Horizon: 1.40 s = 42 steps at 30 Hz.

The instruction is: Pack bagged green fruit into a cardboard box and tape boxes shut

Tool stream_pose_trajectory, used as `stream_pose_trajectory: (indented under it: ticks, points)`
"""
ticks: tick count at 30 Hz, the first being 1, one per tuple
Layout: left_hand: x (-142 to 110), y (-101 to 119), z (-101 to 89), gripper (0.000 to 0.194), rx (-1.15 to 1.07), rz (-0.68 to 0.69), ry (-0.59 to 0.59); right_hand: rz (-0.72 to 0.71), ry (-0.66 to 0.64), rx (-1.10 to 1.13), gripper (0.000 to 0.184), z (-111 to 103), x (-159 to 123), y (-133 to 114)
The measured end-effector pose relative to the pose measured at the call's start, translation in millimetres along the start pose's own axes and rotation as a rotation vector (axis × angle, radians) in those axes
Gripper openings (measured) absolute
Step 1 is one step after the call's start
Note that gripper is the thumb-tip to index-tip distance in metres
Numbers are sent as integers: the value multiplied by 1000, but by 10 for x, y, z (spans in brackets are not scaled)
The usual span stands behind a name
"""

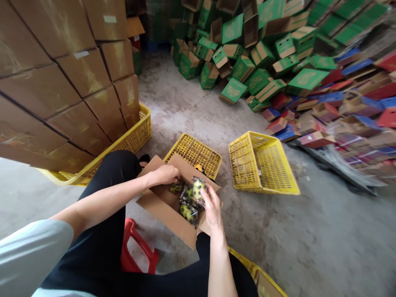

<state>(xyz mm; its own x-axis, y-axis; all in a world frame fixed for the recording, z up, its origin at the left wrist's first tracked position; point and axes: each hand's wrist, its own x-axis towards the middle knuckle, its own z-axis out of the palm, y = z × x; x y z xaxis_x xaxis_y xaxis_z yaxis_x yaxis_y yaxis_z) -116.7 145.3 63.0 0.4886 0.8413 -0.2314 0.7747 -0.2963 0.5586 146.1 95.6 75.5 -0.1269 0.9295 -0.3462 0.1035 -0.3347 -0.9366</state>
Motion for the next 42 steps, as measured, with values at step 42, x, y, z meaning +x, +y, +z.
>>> stream_pose_trajectory:
  ticks: [42]
  points:
    - [114,-12,-161,20,-1006,-175,558,-2,-95,-119,63,146,-45,-115]
